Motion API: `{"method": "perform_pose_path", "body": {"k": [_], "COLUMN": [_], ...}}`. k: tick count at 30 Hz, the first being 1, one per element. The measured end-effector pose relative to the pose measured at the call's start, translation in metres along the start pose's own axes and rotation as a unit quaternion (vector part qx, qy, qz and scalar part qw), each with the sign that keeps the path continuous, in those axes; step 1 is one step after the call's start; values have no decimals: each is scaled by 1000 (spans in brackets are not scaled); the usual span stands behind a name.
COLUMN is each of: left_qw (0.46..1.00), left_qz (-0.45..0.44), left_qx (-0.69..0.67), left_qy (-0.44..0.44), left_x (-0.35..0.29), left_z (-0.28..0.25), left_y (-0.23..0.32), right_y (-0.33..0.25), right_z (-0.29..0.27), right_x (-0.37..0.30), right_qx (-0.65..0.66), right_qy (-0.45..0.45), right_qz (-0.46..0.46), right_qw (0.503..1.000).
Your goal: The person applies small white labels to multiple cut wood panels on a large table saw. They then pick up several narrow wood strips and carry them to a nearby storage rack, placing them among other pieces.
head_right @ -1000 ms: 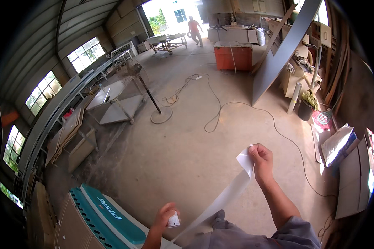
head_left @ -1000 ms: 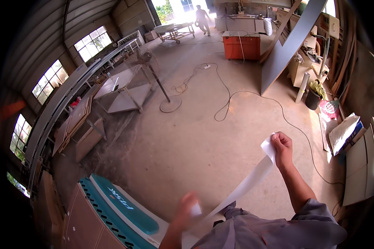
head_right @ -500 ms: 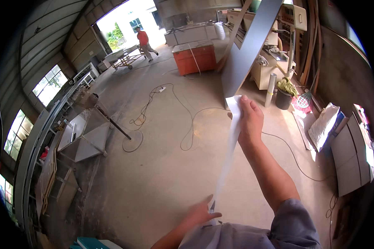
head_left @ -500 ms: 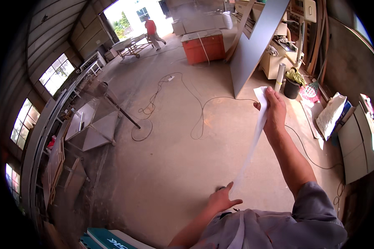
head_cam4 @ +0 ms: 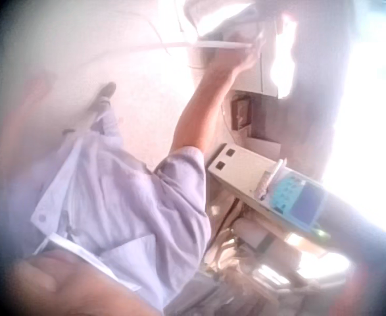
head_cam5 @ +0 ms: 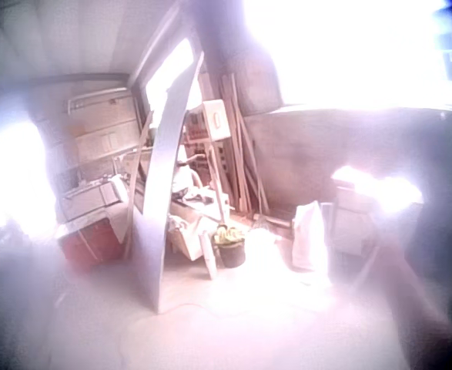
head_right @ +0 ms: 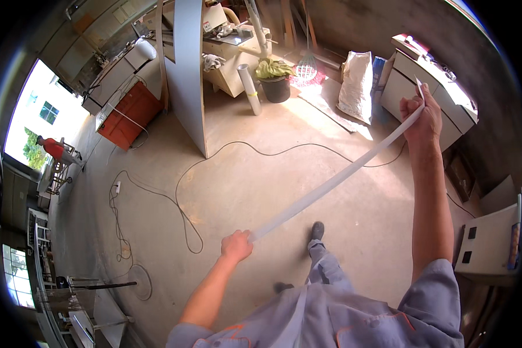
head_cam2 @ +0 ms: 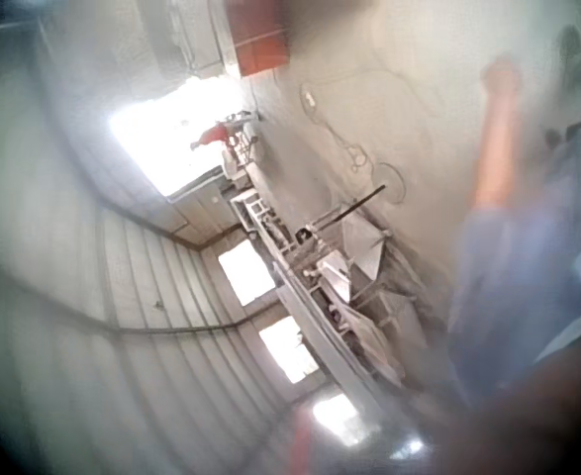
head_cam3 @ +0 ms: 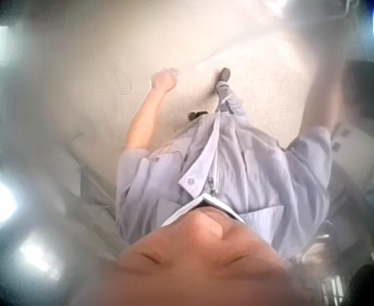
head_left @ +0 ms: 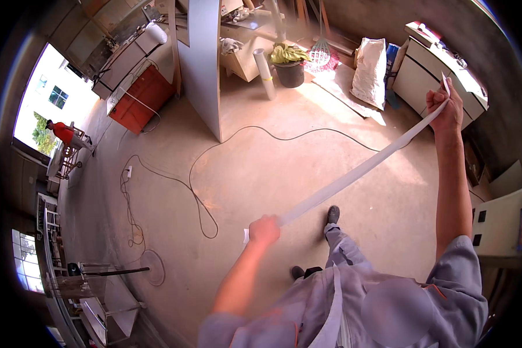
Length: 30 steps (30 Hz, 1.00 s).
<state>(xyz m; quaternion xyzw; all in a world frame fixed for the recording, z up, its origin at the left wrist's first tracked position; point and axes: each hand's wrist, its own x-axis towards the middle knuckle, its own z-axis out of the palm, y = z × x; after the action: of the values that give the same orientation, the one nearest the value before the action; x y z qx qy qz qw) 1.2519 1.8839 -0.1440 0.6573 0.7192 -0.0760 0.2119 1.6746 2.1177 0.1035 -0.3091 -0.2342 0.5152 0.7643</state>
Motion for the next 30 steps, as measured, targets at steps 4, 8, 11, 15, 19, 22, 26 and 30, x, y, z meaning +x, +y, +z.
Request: {"method": "perform_pose_path", "body": {"k": [4,8,11,15,19,22,26,30], "left_qw": [998,921,848,778,777,860,928,879], "left_qz": [15,-20,-3,59,98,154,231,297], "left_qx": [12,-361,-489,-601,-603,-474,-288,-365], "left_qy": [-61,-143,-205,-173,-154,-111,-52,-77], "left_x": [130,248,308,411,511,587,682,757], "left_z": [-46,-107,-208,-266,-283,-287,-296,-326], "left_y": [1,33,120,199,271,300,340,389], "right_y": [10,60,123,195,250,280,282,312], "right_z": [-71,-49,-24,21,21,5,-3,-50], "right_x": [98,150,183,226,299,357,429,506], "right_qx": [22,-195,-271,-343,-380,-381,-411,-230], "right_qy": [23,38,-101,-280,-288,-205,-95,87], "right_qz": [-25,10,124,218,294,259,292,284], "right_qw": [999,980,949,870,828,864,858,927]}}
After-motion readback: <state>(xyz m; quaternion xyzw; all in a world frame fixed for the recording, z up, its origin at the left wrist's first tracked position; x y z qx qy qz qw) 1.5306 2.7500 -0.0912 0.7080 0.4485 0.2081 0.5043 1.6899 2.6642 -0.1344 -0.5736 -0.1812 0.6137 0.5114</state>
